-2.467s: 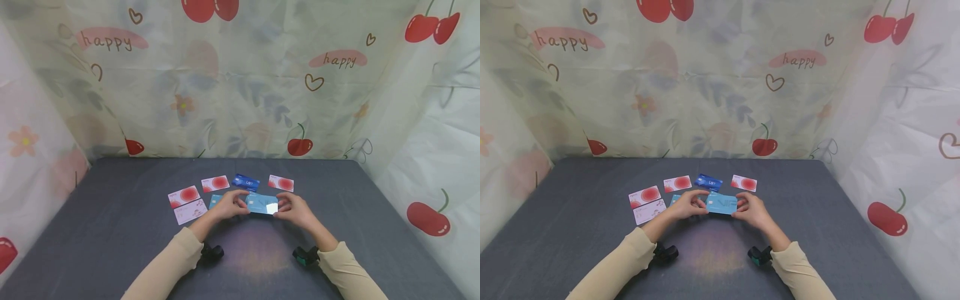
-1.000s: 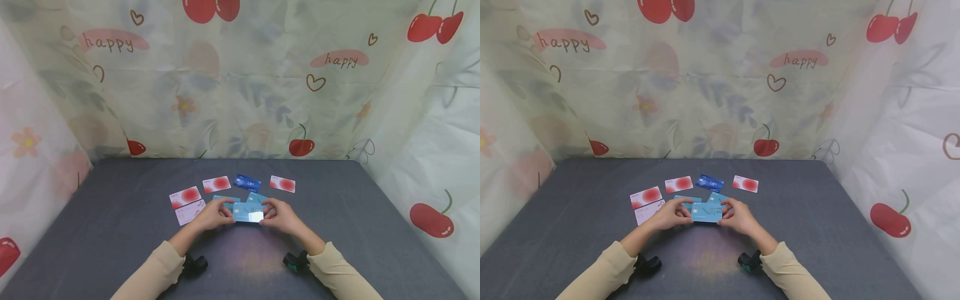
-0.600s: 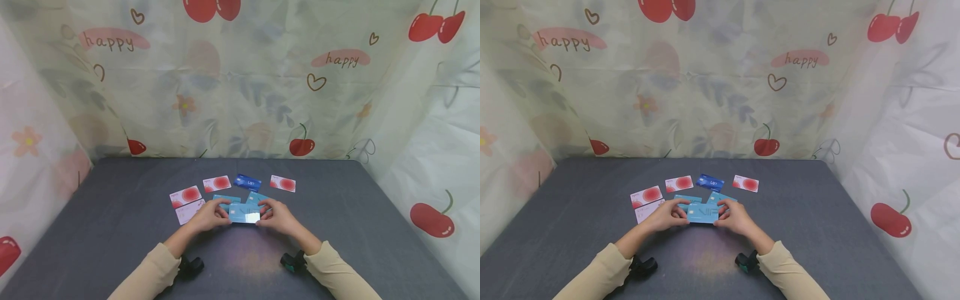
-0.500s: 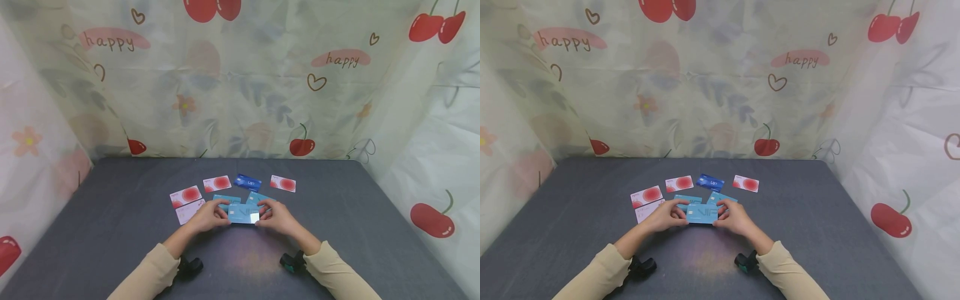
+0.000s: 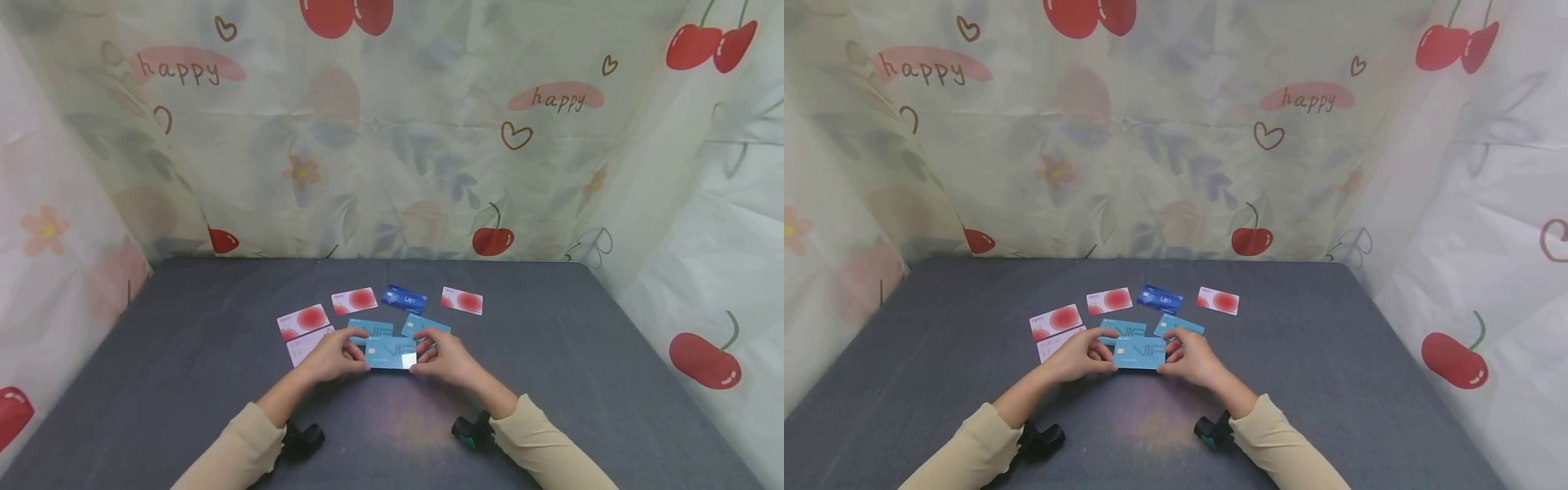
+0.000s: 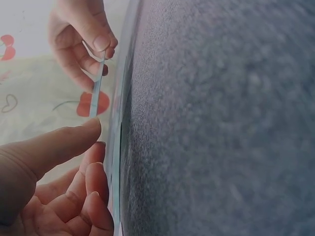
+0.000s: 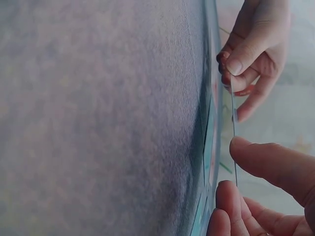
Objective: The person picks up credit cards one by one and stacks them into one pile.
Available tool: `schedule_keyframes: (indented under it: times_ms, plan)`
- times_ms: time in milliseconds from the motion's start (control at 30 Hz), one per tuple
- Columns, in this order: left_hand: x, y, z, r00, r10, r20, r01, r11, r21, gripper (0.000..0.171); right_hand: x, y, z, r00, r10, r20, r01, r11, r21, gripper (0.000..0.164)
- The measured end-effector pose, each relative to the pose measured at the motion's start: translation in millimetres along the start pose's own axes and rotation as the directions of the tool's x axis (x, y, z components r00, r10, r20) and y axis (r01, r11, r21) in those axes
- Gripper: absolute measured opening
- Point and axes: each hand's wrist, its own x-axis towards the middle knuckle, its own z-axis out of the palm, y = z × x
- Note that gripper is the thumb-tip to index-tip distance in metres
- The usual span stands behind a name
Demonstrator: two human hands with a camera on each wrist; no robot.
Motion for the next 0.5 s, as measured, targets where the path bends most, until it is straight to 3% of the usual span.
schedule_keyframes:
  times_ms: [500]
  plan:
    - [-7.8,-5.1,-4.2,0.999,0.03,0.011,-0.03,0.999,0.024,0.054,-0.9,-3.9,7.3,0.999,-0.019,0.034,0.019,1.0,-0.008,0.05]
